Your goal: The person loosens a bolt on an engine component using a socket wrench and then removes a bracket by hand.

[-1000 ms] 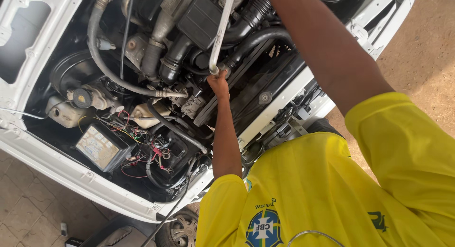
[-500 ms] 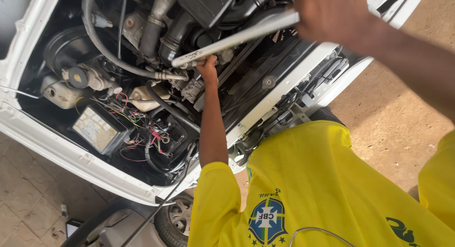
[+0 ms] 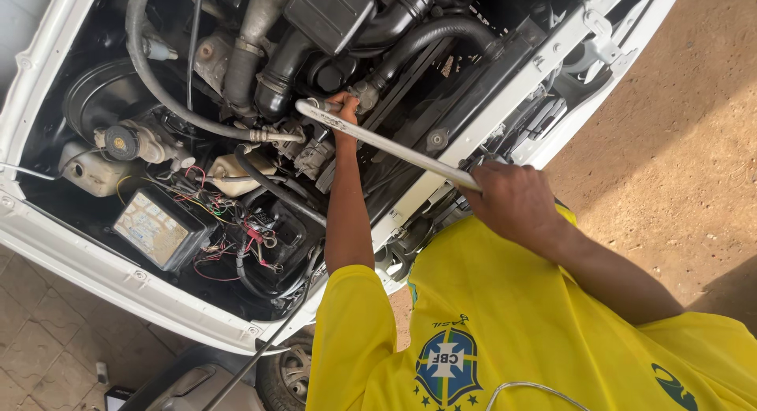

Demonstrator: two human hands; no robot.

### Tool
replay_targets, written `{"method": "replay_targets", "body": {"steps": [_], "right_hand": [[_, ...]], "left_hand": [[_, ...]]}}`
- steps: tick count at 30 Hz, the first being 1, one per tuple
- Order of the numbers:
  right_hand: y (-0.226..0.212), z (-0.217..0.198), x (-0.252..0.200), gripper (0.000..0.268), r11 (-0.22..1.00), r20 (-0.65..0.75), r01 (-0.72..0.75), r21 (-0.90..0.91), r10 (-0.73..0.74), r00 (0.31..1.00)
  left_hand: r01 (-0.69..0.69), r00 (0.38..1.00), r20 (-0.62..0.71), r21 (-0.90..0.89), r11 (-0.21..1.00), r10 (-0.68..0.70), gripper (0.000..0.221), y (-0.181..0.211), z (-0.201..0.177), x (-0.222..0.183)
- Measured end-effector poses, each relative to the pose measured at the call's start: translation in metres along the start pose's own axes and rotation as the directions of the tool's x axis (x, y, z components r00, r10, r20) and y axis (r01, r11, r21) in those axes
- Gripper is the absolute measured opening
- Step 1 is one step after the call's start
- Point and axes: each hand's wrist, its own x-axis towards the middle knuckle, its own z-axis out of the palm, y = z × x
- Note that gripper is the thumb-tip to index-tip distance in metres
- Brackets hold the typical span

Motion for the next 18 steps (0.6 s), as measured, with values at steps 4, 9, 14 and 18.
{"method": "replay_targets", "body": {"steps": [4, 9, 14, 18], "right_hand": [[-0.015, 0.001, -0.009, 0.038, 0.999, -0.005, -0.033, 0.033, 0.034, 0.999], [-0.005, 0.015, -0.002, 0.031, 0.993, 0.086, -0.061, -0.097, 0.069, 0.994], [0.06, 0.002, 0.032, 0.011, 0.873, -0.008, 0.178, -0.455, -0.203, 0.979], [0.116, -0.02, 0.113, 0.02, 0.781, -0.119, 0.259, -0.568, -0.39, 0.913]], "left_hand": [[0.07, 0.995, 0.065, -0.018, 0.997, -0.069, 0.041, -0.003, -0.001, -0.003], [0.109, 0.994, 0.024, 0.07, 0.992, -0.111, 0.029, -0.017, 0.002, 0.005], [0.222, 0.971, -0.046, -0.187, 0.957, -0.234, 0.014, -0.023, 0.007, -0.008], [0.209, 0.956, -0.135, -0.311, 0.927, -0.261, 0.041, -0.001, 0.021, -0.013]]}}
